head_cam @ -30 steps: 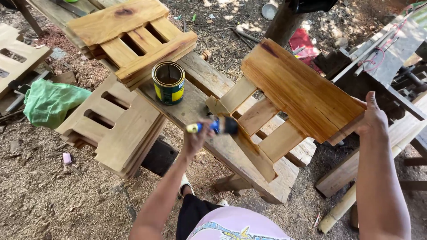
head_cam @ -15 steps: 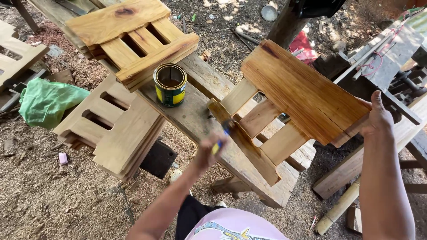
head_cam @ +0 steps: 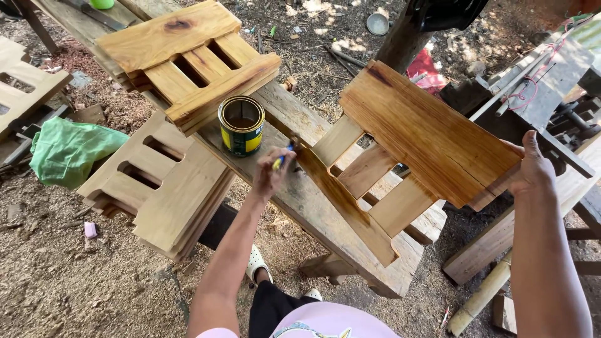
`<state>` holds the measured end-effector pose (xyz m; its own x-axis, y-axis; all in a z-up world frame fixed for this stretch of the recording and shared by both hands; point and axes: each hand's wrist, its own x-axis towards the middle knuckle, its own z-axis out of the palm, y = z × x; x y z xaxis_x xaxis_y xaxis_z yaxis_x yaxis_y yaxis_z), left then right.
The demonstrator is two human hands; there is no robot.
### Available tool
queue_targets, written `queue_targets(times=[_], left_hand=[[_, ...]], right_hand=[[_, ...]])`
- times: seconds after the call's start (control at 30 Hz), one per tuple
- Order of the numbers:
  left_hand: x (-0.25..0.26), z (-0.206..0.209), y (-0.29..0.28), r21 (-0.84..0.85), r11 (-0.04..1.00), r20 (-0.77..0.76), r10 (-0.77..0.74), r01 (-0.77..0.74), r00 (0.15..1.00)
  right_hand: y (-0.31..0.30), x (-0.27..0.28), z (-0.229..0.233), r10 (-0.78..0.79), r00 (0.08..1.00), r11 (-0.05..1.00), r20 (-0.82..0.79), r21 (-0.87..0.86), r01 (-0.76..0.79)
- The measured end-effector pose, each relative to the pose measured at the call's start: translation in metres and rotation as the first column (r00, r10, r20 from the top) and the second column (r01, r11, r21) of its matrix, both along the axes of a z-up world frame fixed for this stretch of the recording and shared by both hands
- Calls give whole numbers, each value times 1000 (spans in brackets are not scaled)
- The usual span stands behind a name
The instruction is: The person applies a wood stain to a wooden chair back using a paintbrush. They dip the brush into a can of stain and carefully coat the surface of the chair back, then set it aside and pick up another wooden piece to continue the process.
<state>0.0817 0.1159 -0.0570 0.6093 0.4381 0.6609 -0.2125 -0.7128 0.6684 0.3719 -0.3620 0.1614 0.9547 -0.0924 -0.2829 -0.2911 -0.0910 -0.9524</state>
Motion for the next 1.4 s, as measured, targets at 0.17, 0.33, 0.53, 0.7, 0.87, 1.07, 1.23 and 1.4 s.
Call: queue_targets(times=[0.17,0.33,0.53,0.7,0.87,1.07,1.23,1.4], left_hand=[[-34,26,-48,-60,924,12,-377,377,926],[-29,51,-4,-124,841,163,-506,526,847],[-27,21,-22,21,980,-156,-195,200,968],[-78,57,-69,-24,894,184,-435,447,881],[-39,23,-29,-73,981,120,-171,181,978],[-78,40,-145,-98,922,25,-373,374,927],[-125,77,-217,-118,820,81,-554,560,829],[-83,55,-138,-226,939,211,-213,259,954]], right_hand=[[0,-2,-1,46,998,999,-33,-25,-46],[-11,9,-13,112,994,993,-3,44,-111],[-9,7,-11,72,997,997,-25,-4,-72],[2,-4,2,62,996,996,-65,-57,-66],[3,5,3,70,998,997,-7,-11,-70],[7,3,12,59,998,998,-7,9,-58],[11,5,21,78,997,997,25,13,-78],[24,-4,37,89,993,993,79,-87,-82]])
